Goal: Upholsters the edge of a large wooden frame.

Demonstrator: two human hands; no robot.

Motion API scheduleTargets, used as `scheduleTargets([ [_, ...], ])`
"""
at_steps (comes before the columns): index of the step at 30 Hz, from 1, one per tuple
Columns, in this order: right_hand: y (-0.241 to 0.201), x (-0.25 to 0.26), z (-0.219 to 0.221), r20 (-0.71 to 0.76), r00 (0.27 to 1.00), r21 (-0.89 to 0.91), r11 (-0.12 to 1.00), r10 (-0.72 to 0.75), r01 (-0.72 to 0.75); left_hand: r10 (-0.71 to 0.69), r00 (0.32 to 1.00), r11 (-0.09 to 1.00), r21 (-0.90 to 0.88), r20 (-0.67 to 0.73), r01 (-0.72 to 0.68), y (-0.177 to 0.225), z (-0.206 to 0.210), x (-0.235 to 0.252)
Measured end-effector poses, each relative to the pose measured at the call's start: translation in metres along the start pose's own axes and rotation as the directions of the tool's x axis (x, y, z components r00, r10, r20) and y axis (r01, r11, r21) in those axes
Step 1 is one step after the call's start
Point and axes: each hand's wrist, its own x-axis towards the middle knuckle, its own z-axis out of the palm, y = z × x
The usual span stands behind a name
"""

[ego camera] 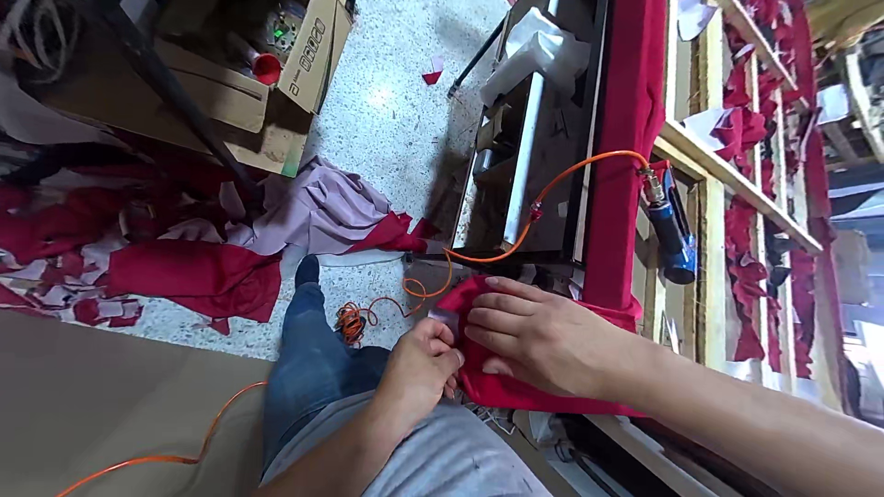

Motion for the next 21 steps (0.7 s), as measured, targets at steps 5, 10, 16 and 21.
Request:
scheduleTargets([
  [5,0.021,0.026,-0.012,0.065,0.981,0.125,0.973,0.185,-0.192,0.054,0.996,0.998,-0.002,-0.063,-0.055,0.007,0.002,-0.017],
  [10,0.047,0.052,-0.024,0.372,0.926,0.237,0.957,0.067,-0.165,0.123,0.990,0.990,0.080,-0.070,-0.117,0.008,0.004,-0.026],
  [16,0.064,0.071,-0.029,0.465,0.883,0.383,0.913,-0.062,-0.138,0.136,0.985,0.991,0.033,-0.110,-0.133,0.011,0.011,-0.023],
  [21,0.072,0.072,-0.020,0.469,0.881,0.485,0.852,-0.060,-0.200,0.120,0.993,0.989,-0.083,-0.020,-0.122,0.004,0.003,-0.018],
])
